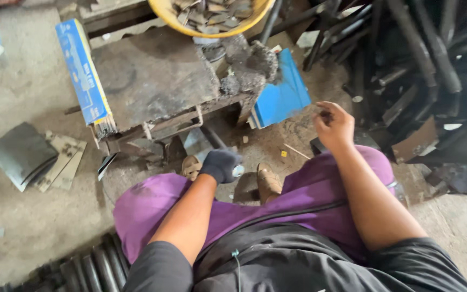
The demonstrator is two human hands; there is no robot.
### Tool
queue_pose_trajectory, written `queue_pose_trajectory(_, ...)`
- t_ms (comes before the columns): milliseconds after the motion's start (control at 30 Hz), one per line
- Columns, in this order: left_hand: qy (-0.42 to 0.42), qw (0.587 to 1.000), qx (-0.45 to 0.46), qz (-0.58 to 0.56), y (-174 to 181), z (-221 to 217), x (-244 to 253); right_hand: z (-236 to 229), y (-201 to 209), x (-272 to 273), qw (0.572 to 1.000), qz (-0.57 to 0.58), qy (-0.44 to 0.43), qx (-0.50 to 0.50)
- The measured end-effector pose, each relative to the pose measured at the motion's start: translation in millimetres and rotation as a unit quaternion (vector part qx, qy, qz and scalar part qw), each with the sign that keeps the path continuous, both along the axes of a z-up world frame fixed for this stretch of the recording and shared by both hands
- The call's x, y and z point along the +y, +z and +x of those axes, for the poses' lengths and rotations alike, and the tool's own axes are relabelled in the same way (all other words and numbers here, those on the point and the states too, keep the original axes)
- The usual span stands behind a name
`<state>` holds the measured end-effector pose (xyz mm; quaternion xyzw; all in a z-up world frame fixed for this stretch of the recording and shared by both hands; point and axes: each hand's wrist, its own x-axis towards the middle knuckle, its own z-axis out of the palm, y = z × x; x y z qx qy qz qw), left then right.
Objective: The person sits on the floor and welds a metal pipe using a welding torch, creating bright sparks. They then pick up a metal cone-shaped object and weld it to a flat metal plate on the workbench.
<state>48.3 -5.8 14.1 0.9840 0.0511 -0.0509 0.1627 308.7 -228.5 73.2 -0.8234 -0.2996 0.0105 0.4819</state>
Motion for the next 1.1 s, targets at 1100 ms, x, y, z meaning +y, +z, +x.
queue_pose_trajectory(1100,0.203,0.961,-0.182,-0.040,20,-26,44,-23,39,-95,0.957,-0.236,-0.008,-0.167)
